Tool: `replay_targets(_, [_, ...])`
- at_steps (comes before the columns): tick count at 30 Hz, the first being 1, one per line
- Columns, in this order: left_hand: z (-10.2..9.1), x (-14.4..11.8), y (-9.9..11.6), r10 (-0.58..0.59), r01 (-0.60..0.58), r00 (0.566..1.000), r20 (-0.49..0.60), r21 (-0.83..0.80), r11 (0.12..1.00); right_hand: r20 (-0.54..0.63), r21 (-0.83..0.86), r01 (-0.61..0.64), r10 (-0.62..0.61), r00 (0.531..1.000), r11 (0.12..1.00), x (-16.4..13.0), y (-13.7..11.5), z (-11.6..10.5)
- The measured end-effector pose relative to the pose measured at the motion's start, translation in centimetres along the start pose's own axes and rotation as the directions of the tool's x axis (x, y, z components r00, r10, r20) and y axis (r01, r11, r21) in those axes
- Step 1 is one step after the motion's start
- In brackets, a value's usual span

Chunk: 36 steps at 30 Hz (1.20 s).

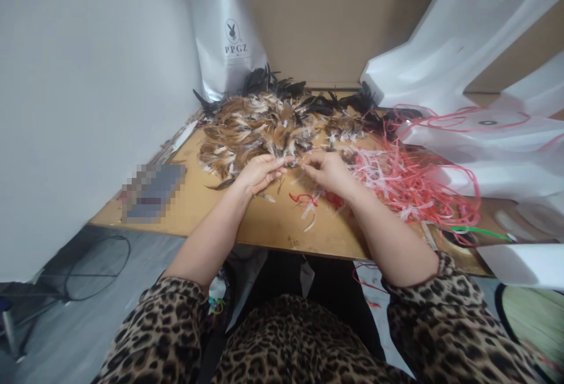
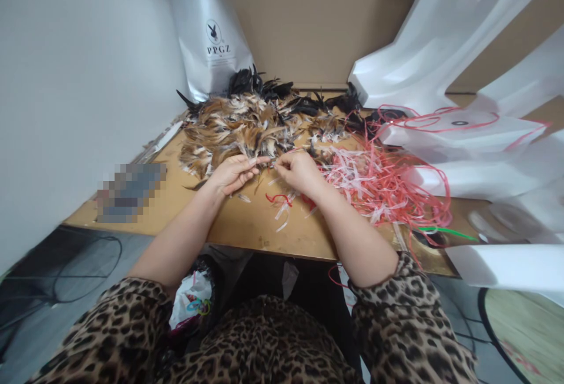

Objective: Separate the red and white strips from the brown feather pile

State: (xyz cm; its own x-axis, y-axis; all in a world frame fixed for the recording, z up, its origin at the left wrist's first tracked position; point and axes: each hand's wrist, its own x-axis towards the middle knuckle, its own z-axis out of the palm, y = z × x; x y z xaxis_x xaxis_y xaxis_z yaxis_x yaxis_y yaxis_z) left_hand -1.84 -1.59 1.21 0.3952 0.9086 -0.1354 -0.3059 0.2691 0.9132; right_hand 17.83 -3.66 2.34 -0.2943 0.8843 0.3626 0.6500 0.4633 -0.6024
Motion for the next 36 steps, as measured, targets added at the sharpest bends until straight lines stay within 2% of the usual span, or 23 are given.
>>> replay_targets(4, [0.0,0.4,-0.8,-0.078,0.08,0.994,0.07,-0.017,0.997,0.009,-0.025,0.078,-0.077,0.997,0.997,-0.1,-0.4,0.2])
replay_targets(9, [-0.1,0.7,-1.3,-0.136,0.138,0.99,0.044,-0.032,0.99,0.02,-0.026,0.101,-0.101,0.995,0.995,-0.1,-0.4,0.2])
replay_targets(16, [-0.2,0.8,-1.3,-0.078,0.08,0.996,-0.047,0.029,0.996,-0.016,-0.042,0.11,-0.111,0.994,0.993,0.1,-0.1,-0.2])
replay_targets(22, [0.6,0.6,-1.4,-0.023,0.047,0.993,-0.116,0.205,0.978,-0.055,-0.131,0.169,-0.177,0.983,0.977,-0.1,-0.6,-0.7])
replay_targets(25, [0.7,0.4,-1.4,-0.034,0.053,0.997,-0.064,0.332,0.942,-0.035,-0.224,0.222,-0.235,0.971,0.949,-0.3,-1.0,-0.7])
replay_targets(29, [0.7,0.2,-1.7,-0.122,0.06,0.988,0.096,0.485,0.873,0.056,-0.321,0.357,-0.358,0.932,0.877,-0.4,-1.5,-0.6])
replay_targets(32, [0.7,0.1,-1.9,-0.195,0.052,0.959,0.204,0.551,0.833,0.12,-0.289,0.44,-0.424,0.898,0.85,-0.2,-1.7,-0.5])
replay_targets(36, [1.2,-0.2,-2.0,-0.218,0.0,0.936,0.276,0.62,0.785,0.159,-0.154,0.435,-0.413,0.897,0.887,0.3,-1.4,-0.4])
